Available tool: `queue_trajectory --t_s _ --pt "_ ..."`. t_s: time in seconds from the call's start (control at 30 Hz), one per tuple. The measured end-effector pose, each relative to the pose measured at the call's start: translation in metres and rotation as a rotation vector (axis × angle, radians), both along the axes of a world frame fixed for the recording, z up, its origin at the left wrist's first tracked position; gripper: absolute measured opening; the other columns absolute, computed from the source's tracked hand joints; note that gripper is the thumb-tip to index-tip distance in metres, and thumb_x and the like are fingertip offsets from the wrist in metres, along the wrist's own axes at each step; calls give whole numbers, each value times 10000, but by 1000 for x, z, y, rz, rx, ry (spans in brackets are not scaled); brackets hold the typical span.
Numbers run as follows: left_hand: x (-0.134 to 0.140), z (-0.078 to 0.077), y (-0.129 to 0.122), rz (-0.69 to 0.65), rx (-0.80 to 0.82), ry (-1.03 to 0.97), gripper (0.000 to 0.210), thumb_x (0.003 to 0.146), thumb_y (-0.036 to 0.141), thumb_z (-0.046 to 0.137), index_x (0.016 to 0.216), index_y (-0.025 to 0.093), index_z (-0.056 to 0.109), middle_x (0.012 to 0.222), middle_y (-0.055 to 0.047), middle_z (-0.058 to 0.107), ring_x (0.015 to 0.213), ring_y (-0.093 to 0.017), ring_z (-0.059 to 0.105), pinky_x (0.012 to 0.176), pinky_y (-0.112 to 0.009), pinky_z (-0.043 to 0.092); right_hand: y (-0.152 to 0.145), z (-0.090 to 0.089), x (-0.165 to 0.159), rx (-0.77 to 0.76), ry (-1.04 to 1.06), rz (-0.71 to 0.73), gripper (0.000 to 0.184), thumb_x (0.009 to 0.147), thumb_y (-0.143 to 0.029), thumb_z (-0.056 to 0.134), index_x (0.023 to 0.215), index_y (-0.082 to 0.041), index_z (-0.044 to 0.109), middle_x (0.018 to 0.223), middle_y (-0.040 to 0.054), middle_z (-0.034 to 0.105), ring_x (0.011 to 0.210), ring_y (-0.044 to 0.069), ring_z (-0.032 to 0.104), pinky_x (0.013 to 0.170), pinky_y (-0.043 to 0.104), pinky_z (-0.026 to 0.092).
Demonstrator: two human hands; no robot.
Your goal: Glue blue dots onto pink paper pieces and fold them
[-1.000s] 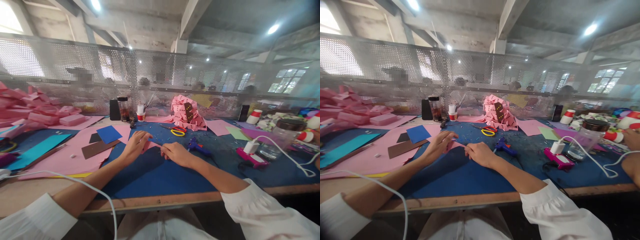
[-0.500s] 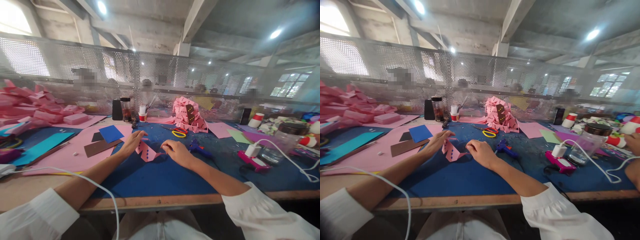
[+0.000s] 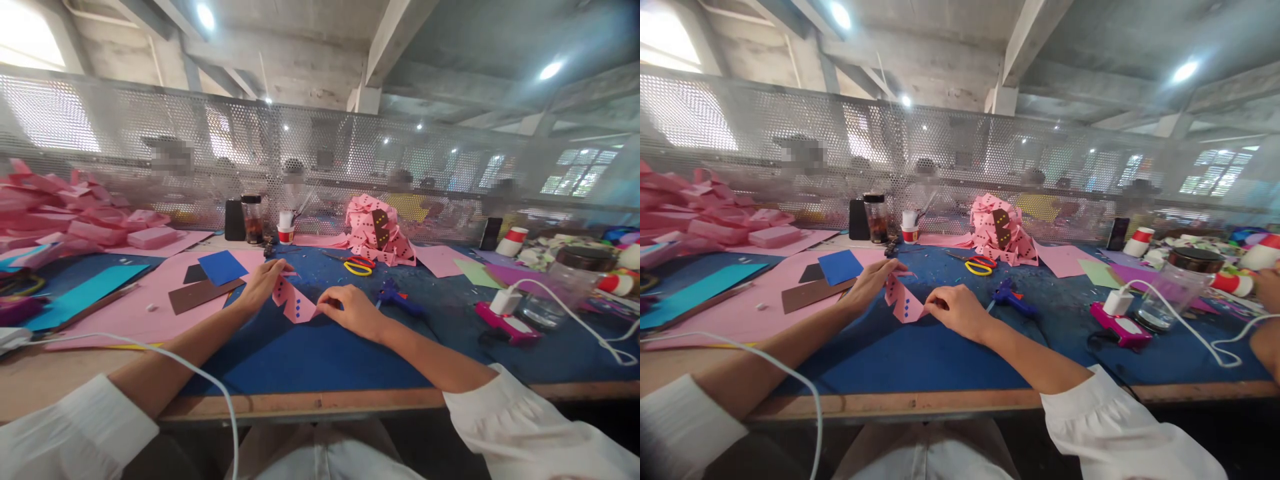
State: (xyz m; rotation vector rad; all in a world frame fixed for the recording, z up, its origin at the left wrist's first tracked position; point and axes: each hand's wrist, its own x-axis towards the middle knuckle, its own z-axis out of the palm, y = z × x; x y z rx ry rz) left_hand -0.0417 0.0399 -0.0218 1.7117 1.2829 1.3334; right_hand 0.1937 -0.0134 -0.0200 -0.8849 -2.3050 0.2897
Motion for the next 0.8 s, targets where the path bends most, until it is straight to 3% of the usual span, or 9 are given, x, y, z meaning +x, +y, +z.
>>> queue_trajectory --t_s 0.2,0.33,0.53,0.8 --pt "-5 -5 5 5 -53 -92 444 787 537 521 909 144 686 853 -98 712 706 -208 622 616 -305 453 -2 3 2 -124 92 -96 133 904 -294 528 880 -209 628 568 -48 631 530 92 594 580 193 409" --pt "-6 -7 9 -8 -61 -149 342 748 443 597 928 163 677 935 -87 699 739 -187 620 624 -289 460 -2 4 2 -153 156 -100 129 909 -292 516 895 -211 615 624 -35 666 558 95 622 589 191 436" --pt "-6 -8 8 -51 -110 -216 305 718 373 641 934 158 663 881 -81 695 726 -183 620 639 -301 471 -1 7 1 -119 214 -80 148 910 -295 512 896 -204 628 731 -6 694 650 110 641 662 214 471" --pt "-2 -2 3 -43 -143 -290 295 673 358 694 887 156 675 842 -92 717 766 -217 656 676 -335 501 0 4 1 -50 154 -103 136 862 -332 586 845 -212 648 772 -9 688 684 122 616 679 230 459"
